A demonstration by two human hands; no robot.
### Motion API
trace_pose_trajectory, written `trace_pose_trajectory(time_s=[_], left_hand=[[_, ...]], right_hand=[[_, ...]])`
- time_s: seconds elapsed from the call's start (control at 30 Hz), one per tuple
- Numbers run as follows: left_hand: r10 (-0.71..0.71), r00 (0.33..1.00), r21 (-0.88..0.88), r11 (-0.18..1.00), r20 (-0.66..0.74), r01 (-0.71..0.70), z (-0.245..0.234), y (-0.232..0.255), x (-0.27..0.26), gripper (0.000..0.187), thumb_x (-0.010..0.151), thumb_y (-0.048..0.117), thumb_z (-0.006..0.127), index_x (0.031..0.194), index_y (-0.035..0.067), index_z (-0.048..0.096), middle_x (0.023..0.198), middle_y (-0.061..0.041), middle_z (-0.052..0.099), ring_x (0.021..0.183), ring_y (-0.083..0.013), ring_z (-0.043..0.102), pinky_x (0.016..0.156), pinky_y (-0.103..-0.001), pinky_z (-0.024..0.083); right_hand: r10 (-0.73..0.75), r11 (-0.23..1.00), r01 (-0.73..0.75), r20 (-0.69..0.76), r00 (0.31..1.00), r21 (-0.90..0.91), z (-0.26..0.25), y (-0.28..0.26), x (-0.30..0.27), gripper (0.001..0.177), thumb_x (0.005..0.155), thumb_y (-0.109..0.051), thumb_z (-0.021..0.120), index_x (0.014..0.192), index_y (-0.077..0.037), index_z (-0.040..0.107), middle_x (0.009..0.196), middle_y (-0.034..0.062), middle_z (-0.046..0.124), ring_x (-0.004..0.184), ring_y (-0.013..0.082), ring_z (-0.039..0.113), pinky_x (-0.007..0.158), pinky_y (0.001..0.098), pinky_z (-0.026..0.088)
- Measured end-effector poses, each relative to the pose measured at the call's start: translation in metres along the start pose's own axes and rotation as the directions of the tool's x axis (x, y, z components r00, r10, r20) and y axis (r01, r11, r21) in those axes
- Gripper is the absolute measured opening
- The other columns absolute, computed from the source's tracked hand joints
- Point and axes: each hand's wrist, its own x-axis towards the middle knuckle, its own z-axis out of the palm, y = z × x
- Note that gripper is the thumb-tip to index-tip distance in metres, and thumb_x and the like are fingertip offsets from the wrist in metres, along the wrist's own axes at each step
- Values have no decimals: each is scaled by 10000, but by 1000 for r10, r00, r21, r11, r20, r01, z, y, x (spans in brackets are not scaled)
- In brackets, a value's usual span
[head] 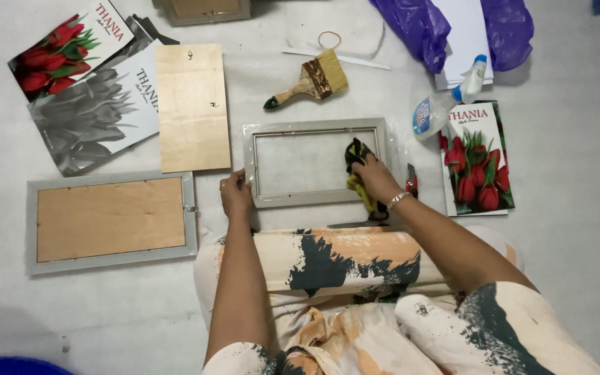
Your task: Cleaning the glass of a picture frame using spray cleaner and a cloth
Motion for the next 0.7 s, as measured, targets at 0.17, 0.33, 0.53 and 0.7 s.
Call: trace_pose_trajectory(time_s=[0.17, 0.33, 0.53, 0.7], left_hand=[[15, 1000, 1, 1000, 1, -15, -6, 7, -8, 373, 924, 163, 745, 1278, 277, 710, 1197, -81, 582, 1223, -289, 630, 1047, -404, 525], [-4, 1000, 4, 1000, 9, 4, 1, -4, 0, 355, 929, 195, 740, 1261, 313, 708, 1198, -47, 581, 1228, -250, 627, 1052, -387, 521], [8, 1000, -8, 1000, -5, -8, -4, 5, -9, 355, 930, 176, 735, 1266, 285, 707, 1196, -63, 584, 1218, -274, 634, 1047, -409, 522], [13, 1000, -4, 1000, -21, -13, -1, 8, -10, 355, 943, 183, 722, 1282, 283, 701, 1207, -42, 576, 1215, -262, 635, 1037, -412, 527]], right_hand=[[265, 917, -265, 40, 963, 299, -78, -57, 1, 343, 894, -278, 645, 1201, -155, 554, 1256, 264, 537, 1086, 428, 643, 967, 469, 540], [75, 997, -71, -172, 982, 30, -43, -19, 47, 268, 941, -74, 627, 1196, -150, 594, 1176, 247, 545, 1045, 486, 636, 943, 521, 538], [251, 968, -240, -254, 934, 75, -40, -35, 72, 437, 915, 38, 563, 1310, -147, 591, 1318, 259, 491, 1153, 462, 570, 936, 514, 563], [398, 917, -398, -196, 896, 44, -14, -87, 55, 468, 904, -2, 623, 1351, -51, 494, 1343, 330, 443, 1167, 530, 554, 938, 555, 580]])
